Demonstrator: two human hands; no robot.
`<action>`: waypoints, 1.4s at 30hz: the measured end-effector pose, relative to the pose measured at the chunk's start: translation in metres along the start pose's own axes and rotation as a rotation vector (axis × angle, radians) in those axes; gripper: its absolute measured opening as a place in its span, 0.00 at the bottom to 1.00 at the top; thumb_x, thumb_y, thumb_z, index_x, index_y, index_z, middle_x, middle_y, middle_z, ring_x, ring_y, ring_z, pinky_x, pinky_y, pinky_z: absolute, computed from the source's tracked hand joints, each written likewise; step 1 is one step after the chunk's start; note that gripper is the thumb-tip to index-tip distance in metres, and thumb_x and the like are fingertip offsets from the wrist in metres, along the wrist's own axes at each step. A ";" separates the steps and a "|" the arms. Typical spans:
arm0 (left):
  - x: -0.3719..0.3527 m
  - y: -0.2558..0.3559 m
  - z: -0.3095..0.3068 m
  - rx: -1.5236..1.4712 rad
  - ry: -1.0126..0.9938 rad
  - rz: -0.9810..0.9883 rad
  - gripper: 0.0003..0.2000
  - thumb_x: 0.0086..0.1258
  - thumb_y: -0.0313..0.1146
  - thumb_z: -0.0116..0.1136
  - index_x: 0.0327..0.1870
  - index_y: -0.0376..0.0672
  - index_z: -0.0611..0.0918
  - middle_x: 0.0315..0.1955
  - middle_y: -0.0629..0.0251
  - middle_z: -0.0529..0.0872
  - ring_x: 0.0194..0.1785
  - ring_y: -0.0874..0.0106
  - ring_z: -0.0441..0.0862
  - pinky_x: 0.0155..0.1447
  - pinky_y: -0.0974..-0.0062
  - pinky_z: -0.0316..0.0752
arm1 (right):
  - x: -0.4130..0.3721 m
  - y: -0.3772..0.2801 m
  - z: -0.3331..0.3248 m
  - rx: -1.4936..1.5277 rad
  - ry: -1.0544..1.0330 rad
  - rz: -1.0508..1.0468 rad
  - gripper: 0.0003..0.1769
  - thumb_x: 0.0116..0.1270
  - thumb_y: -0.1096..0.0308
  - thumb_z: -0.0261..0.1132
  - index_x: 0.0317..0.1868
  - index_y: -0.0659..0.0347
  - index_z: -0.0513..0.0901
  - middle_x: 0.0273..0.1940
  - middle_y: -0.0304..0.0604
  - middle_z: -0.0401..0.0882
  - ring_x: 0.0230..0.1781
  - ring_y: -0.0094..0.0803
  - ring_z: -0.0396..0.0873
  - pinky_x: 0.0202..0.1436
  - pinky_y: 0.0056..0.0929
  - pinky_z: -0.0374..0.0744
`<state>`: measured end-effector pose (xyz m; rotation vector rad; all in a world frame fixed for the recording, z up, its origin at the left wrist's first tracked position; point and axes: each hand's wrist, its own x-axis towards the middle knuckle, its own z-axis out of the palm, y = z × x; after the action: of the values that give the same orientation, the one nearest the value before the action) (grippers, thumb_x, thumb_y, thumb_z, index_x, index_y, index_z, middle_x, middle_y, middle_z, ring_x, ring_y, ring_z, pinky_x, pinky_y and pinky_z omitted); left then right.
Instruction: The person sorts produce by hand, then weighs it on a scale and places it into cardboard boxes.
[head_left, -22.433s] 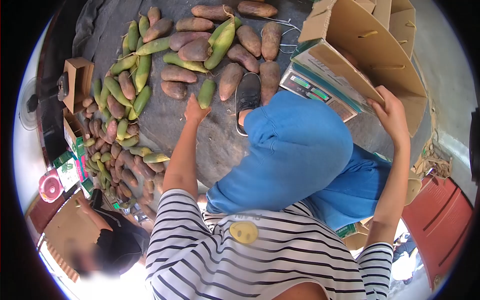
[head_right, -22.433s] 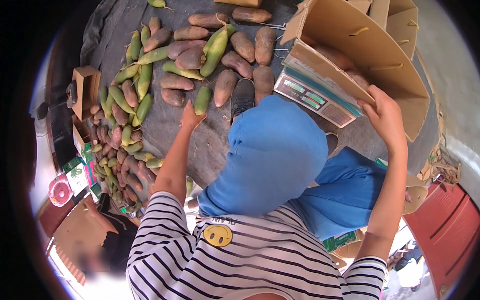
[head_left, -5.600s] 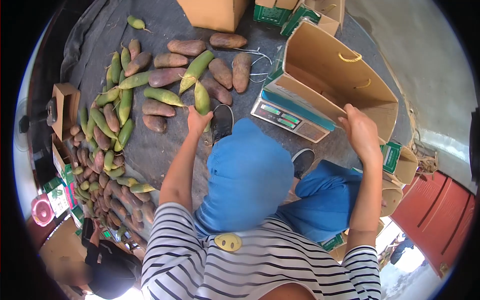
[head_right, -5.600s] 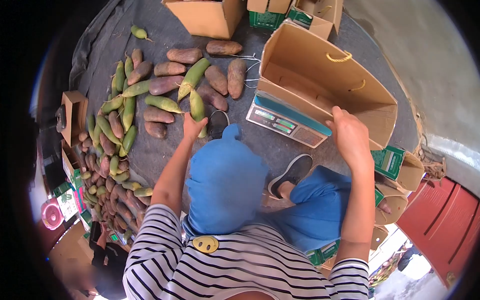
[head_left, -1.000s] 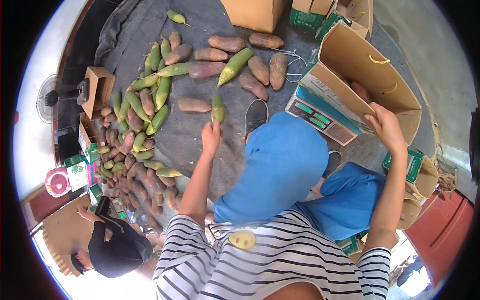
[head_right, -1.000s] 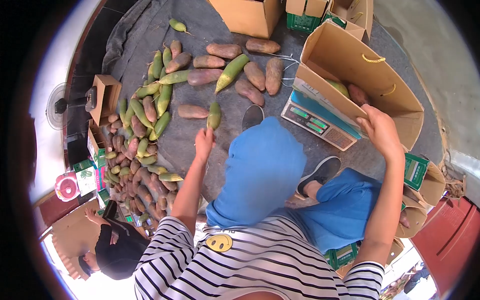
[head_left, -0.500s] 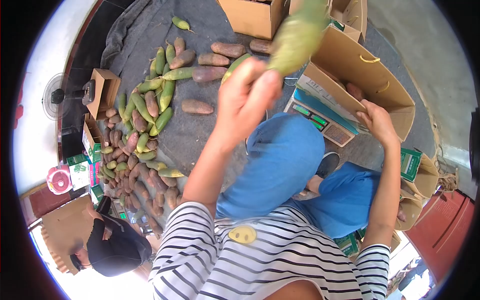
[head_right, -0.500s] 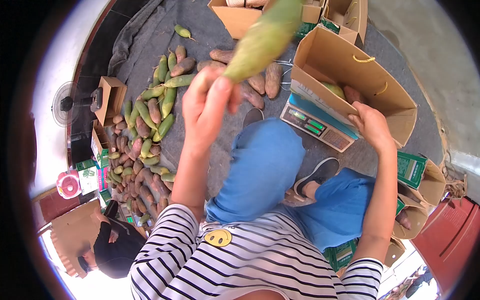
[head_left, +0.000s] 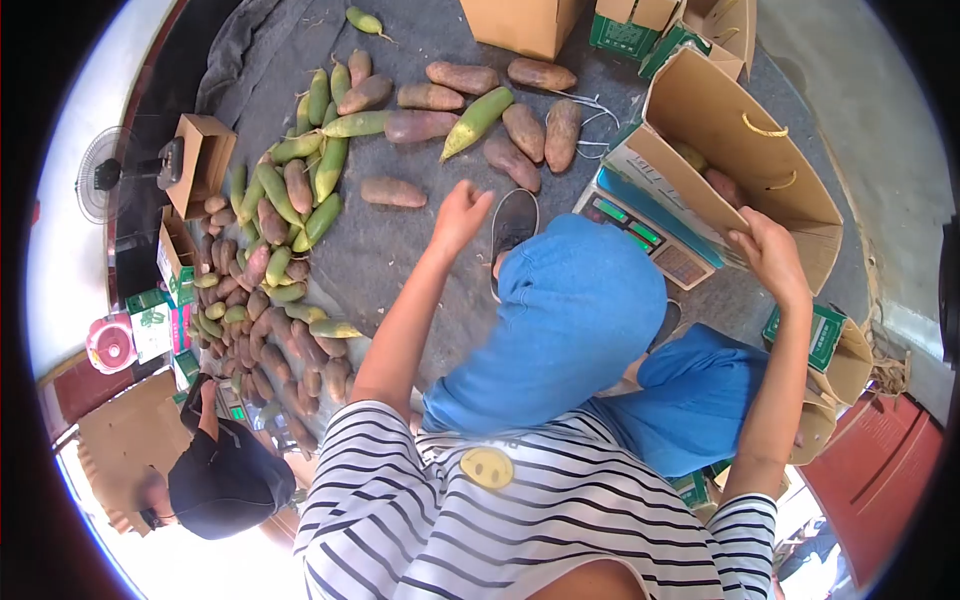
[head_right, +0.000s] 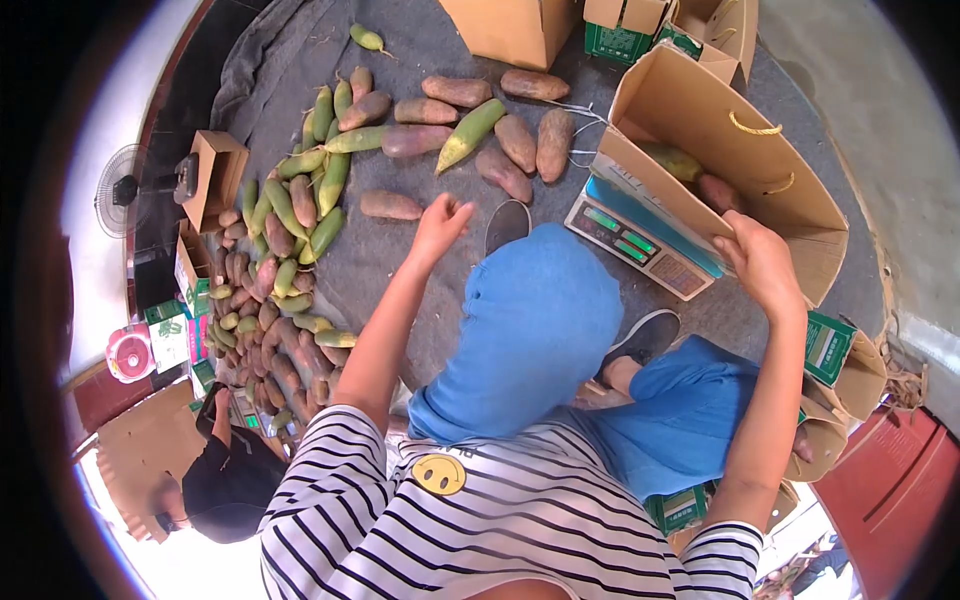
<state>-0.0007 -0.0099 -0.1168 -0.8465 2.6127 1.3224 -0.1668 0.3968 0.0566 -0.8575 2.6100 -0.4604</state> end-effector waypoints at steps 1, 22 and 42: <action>-0.003 -0.026 -0.001 0.061 -0.015 -0.071 0.16 0.60 0.43 0.63 0.35 0.38 0.76 0.31 0.51 0.81 0.39 0.57 0.82 0.43 0.63 0.75 | 0.000 0.000 0.001 -0.003 0.010 -0.008 0.10 0.62 0.67 0.62 0.39 0.64 0.73 0.36 0.56 0.76 0.40 0.56 0.75 0.42 0.46 0.72; 0.099 -0.210 0.012 -0.678 0.569 -0.861 0.23 0.54 0.39 0.71 0.43 0.31 0.77 0.33 0.54 0.82 0.23 0.69 0.75 0.21 0.68 0.67 | 0.011 -0.018 -0.003 0.031 -0.062 0.161 0.10 0.63 0.70 0.62 0.41 0.65 0.73 0.33 0.55 0.72 0.36 0.53 0.73 0.40 0.38 0.72; 0.027 -0.173 0.010 -1.175 0.077 -0.763 0.21 0.66 0.42 0.61 0.51 0.37 0.72 0.37 0.59 0.81 0.37 0.66 0.82 0.39 0.72 0.82 | 0.009 -0.014 -0.001 0.037 -0.041 0.167 0.11 0.64 0.69 0.62 0.43 0.63 0.75 0.36 0.55 0.75 0.39 0.54 0.75 0.42 0.41 0.72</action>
<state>0.0639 -0.0953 -0.2559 -1.7283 1.0137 2.4002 -0.1670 0.3809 0.0614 -0.6234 2.6002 -0.4387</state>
